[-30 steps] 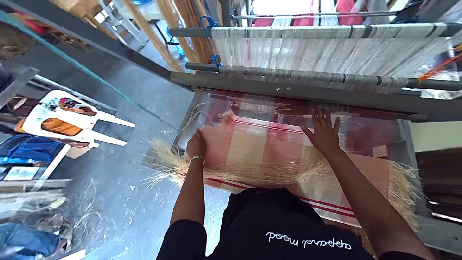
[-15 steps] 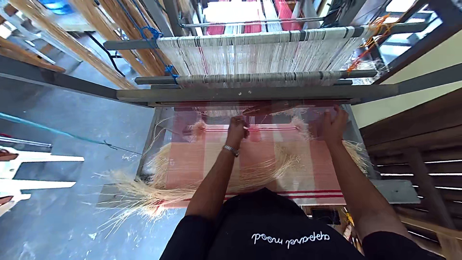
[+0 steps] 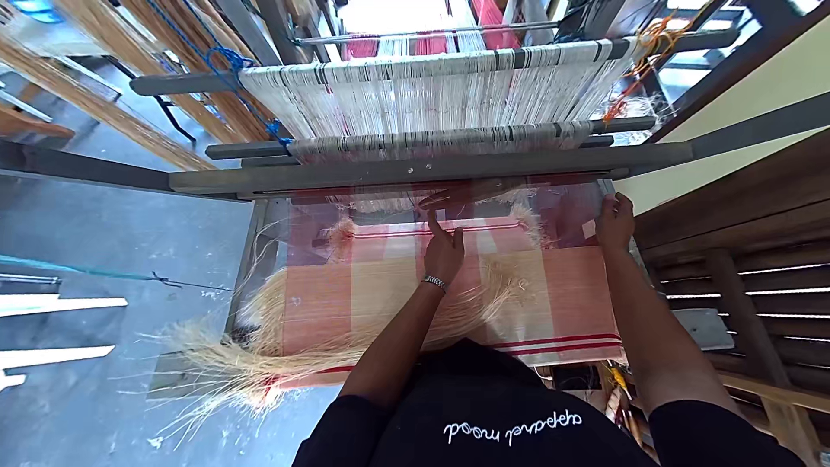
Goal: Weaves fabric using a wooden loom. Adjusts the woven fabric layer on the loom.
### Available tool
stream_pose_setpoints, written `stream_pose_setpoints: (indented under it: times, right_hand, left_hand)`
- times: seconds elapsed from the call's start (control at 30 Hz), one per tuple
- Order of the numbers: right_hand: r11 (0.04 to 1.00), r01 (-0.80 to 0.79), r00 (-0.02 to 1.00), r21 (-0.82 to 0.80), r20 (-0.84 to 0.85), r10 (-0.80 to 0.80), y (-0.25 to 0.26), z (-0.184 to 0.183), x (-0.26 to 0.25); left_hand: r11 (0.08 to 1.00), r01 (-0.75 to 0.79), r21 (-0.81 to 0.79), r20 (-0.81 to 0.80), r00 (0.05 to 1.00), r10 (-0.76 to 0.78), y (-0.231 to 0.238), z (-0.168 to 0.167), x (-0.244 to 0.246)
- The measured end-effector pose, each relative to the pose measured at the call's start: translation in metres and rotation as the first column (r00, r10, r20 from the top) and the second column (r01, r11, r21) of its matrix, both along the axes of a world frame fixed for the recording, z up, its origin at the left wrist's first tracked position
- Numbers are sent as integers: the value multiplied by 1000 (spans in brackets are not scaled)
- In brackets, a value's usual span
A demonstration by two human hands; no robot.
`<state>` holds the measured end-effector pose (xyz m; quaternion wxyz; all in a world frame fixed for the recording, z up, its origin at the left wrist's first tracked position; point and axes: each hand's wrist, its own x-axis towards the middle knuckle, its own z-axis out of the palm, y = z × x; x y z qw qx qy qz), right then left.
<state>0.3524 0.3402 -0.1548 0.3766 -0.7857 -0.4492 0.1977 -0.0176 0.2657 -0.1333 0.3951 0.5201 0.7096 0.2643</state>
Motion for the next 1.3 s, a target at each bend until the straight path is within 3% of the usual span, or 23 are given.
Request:
stream_pose_setpoints:
  times: [0.07,0.17,0.27,0.37,0.47,0.6,0.7,0.73,0.77,0.83,0.87,0.9,0.97,1.03,1.1,1.17,1.23,1.3]
  right_hand:
    - [1000,-13,1000,5,-14,13,0,-2,-4]
    - [1000,-6,999,18,-34,6,-1,-8,-7]
    - [1000,-21,999,21,-36,21,0,-12,-5]
    - [1000,-22,999,17,-30,23,1,-12,-4]
    - [999,-40,998,11,-40,41,1,-11,-7]
    - [998,-60,993,9,-103,61,3,-7,-5]
    - [997,-55,974,51,-215,65,9,-11,4]
    - [996,-48,958,72,-280,67,12,-10,4]
    - [995,-35,932,92,-357,66,14,-9,4]
    - [992,-3,846,124,-529,69,21,-9,4]
    - [992,6,801,128,-595,72,24,-10,4]
    - [991,12,768,135,-636,78,29,-10,5]
    - [988,37,715,153,-694,80,40,-6,4]
    - [987,84,683,135,-729,42,48,-3,6]
    - [989,116,674,96,-738,-8,54,-2,12]
    - [995,88,676,52,-736,-22,58,-3,15]
    - [997,77,686,29,-727,-32,62,-1,16]
    - [998,65,686,25,-727,-27,60,7,12]
  left_hand:
    - [994,-110,10,146,983,108,2,-9,-3]
    - [951,-305,-48,393,870,298,11,-17,-3]
    - [926,-367,-85,492,793,360,16,-12,-3]
    - [938,-336,-80,474,815,333,17,-7,-1]
    - [977,-207,-56,329,920,214,16,-7,2]
    - [985,-155,-69,207,964,166,23,-4,0]
    - [983,-158,-88,278,944,177,28,-5,-3]
    - [981,-170,-97,395,898,194,30,-4,-6]
    - [975,-181,-126,581,783,221,31,1,-10]
    - [963,-92,-254,856,441,269,38,11,-25]
    - [957,-36,-289,890,358,283,41,11,-34]
    - [953,-13,-304,890,352,289,43,9,-40]
    - [955,-2,-295,842,472,261,39,6,-41]
    - [969,-16,-245,727,658,194,21,8,-33]
    - [987,-20,-161,557,824,108,-4,15,-31]
    - [998,-62,25,327,944,51,-24,14,-49]
    - [955,-81,285,40,997,73,-30,10,-92]
    - [884,-89,458,-196,960,198,-22,7,-154]
